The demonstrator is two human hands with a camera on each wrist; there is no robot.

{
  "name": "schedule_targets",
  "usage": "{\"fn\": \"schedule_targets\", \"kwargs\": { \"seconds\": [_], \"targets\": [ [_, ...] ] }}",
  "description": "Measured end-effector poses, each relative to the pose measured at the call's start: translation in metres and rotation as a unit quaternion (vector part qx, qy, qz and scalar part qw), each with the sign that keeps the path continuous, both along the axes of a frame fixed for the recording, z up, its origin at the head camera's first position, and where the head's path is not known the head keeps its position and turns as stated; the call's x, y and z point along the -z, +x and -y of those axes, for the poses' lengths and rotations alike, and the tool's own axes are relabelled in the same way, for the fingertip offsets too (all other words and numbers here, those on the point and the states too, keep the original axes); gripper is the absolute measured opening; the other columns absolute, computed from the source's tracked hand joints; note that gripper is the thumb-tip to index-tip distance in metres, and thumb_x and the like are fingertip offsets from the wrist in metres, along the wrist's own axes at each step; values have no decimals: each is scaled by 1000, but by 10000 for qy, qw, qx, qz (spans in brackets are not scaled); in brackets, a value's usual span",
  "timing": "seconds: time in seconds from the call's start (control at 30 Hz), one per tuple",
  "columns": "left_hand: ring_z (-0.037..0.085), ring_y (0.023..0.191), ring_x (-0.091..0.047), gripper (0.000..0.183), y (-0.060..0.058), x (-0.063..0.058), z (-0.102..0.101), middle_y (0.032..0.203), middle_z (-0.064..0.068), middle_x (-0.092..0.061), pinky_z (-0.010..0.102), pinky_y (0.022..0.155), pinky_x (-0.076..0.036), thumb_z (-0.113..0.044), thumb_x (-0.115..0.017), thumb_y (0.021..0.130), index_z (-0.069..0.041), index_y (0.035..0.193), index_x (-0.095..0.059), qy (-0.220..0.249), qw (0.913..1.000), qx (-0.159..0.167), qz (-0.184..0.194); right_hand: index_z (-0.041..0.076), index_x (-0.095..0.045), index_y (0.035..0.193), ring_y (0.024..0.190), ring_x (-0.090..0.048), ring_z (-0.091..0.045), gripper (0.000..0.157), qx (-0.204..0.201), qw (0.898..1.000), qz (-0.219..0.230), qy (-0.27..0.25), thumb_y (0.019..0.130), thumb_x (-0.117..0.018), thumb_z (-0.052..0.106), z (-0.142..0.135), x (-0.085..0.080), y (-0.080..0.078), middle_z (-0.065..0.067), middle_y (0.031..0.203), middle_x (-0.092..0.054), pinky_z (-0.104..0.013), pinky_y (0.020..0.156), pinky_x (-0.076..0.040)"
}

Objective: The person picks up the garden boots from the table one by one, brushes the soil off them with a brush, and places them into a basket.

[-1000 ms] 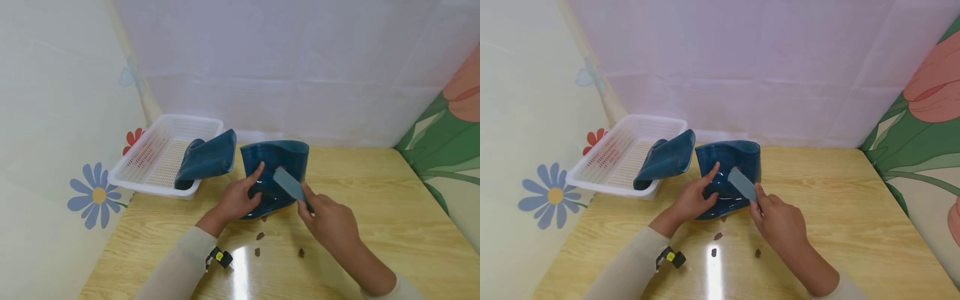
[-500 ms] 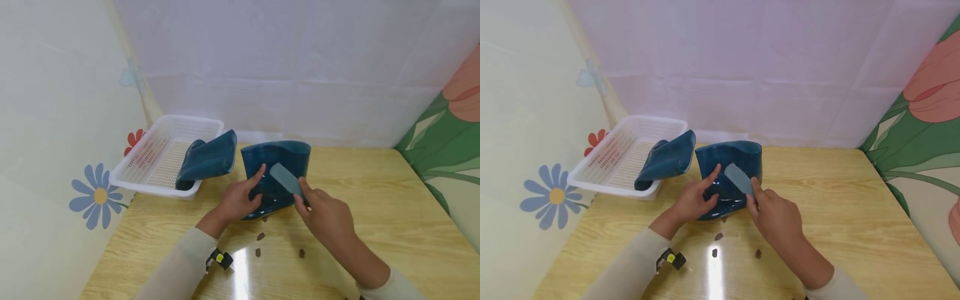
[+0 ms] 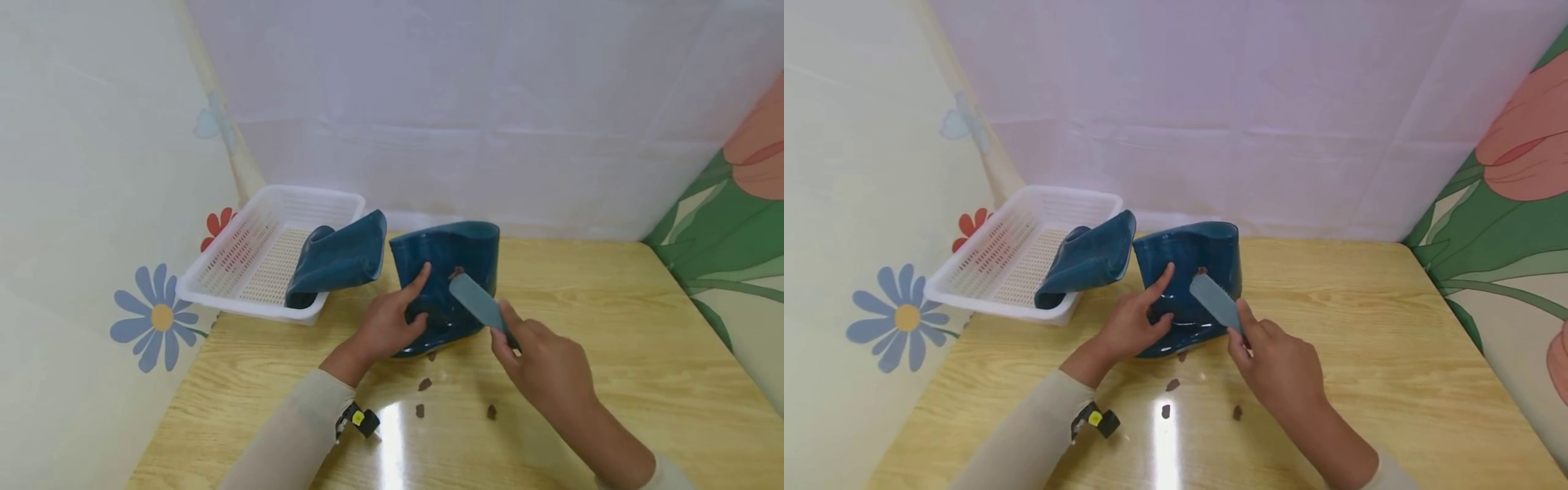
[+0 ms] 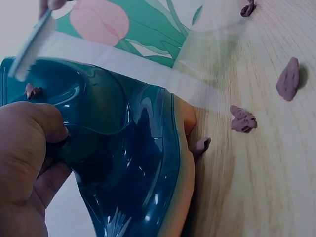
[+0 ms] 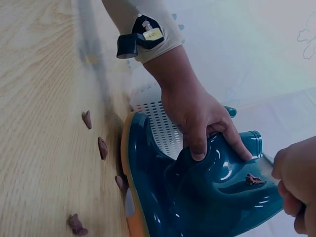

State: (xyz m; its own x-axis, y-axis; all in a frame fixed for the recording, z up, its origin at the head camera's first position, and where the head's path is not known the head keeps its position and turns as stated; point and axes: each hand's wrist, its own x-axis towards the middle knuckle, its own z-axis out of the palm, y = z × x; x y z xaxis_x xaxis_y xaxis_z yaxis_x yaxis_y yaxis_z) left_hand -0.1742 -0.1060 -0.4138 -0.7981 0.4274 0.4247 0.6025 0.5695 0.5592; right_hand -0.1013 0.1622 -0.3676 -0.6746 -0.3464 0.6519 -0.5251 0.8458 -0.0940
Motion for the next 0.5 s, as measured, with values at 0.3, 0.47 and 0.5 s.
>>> {"fn": "schedule_targets", "kwargs": {
  "seconds": [0.3,0.47,0.5],
  "targets": [
    [6,47,-40,86,1,0,1,57,-9,-41,27,49,-38,-9,-73,94,-18,164,-24,-142,9998,54,-94,0,-68,132,42,-23,-7,50,-141,9996,-251,38,106,-51,39,7,-2,-10,-5,64,-56,-25,37,-22],
    [5,48,-42,88,1,1,1,58,-9,-43,27,51,-40,-9,-73,94,-18,165,-21,-137,9999,36,-71,5,-68,134,43,-19,-4,47,35,9999,68,130,91,-69,25,2,5,-6,-1,63,-53,-24,37,-21],
    [5,48,-42,89,1,0,1,58,-9,-43,27,51,-41,-9,-73,94,-18,165,-21,-135,9999,31,-73,5,-69,133,43,-19,-4,46,40,9999,65,121,92,-67,26,1,6,-5,-1,63,-54,-24,37,-21]
  ]
}}
